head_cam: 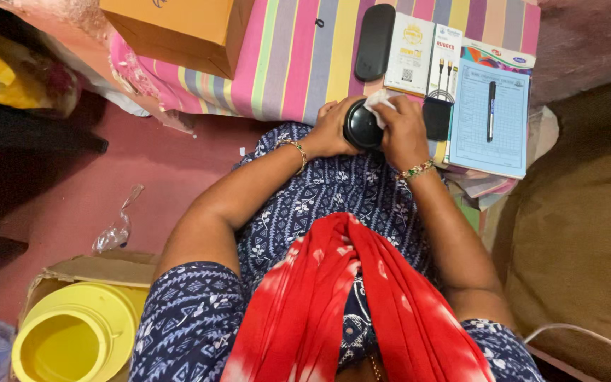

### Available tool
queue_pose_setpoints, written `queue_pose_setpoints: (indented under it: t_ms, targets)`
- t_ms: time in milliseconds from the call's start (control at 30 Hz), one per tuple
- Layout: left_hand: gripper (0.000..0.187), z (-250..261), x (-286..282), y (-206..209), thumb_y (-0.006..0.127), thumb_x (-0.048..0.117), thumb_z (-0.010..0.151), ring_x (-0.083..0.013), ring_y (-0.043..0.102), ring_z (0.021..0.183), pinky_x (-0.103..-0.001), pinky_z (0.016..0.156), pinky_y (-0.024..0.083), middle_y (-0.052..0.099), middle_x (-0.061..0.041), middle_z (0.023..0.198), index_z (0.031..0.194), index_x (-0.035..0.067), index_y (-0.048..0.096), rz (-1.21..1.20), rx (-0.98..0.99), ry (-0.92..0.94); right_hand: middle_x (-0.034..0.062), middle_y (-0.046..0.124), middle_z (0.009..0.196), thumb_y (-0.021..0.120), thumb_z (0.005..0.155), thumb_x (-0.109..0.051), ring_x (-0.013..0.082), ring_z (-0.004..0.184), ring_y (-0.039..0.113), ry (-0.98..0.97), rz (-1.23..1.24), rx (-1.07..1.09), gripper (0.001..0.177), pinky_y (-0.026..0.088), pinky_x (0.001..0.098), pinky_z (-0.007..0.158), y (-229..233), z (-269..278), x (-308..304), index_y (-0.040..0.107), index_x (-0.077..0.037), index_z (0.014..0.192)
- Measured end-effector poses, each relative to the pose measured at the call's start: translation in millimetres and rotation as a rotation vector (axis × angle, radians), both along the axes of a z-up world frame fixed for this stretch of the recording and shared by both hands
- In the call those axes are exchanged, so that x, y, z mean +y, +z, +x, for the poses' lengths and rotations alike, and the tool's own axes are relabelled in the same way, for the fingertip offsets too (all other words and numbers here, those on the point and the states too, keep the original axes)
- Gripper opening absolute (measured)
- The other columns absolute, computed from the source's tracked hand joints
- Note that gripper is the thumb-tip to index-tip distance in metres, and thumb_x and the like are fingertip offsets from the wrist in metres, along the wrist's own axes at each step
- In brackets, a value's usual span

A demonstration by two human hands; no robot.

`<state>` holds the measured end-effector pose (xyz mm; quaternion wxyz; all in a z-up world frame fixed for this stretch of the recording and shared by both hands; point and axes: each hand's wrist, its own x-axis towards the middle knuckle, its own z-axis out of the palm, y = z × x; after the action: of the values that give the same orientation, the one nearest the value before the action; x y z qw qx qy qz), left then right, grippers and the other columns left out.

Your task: The person sits cross-legged and wipes various items on their lap with a white cloth, including a brown box, a black case, a black mug, a yellow packet, a blue notepad, and a pen. They repeatedly pick up, wipe, and place down each item.

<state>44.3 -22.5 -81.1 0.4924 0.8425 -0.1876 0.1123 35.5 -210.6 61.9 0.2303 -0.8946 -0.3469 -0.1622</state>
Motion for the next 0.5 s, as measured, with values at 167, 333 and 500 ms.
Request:
queue_pose_setpoints:
  t_ms: [167, 333, 500]
  targets:
    - [0.124, 0.4, 5.0, -13.4, 0.099, 0.045, 0.052, -0.0319, 0.047, 0.136, -0.048, 0.117, 0.029, 0.056, -0.012, 0.139, 0.151, 0.010, 0.034, -0.047, -0.033, 0.020, 0.0155, 0.065, 0.121, 0.063, 0.078, 0.011, 0.0383, 0.112, 0.059, 0.204, 0.018, 0.088, 0.048, 0.050, 0.0436, 0.098, -13.3, -12.6, 14.1, 0.073, -0.009, 0.120]
    - [0.102, -1.8, 2.8, -0.8, 0.098, 0.048, 0.067, -0.0266, 0.056, 0.139, -0.044, 0.119, 0.031, 0.061, -0.008, 0.140, 0.148, 0.017, 0.044, -0.001, -0.068, -0.008, 0.0132, 0.067, 0.124, 0.060, 0.070, 0.015, 0.0366, 0.116, 0.061, 0.401, -0.092, 0.218, 0.060, 0.050, 0.0426, 0.102, -10.2, -18.6, -33.7, 0.074, -0.014, 0.120]
    - [0.107, -4.1, 3.5, 31.6, 0.101, 0.031, 0.055, -0.0249, 0.058, 0.130, -0.043, 0.113, 0.043, 0.062, -0.011, 0.134, 0.141, 0.010, 0.042, -0.310, 0.163, -0.058, 0.0111, 0.070, 0.123, 0.057, 0.079, 0.014, 0.0304, 0.119, 0.065, 0.186, -0.054, 0.268, 0.054, 0.053, 0.0378, 0.105, -4.1, 0.9, -74.0, 0.074, -0.016, 0.120]
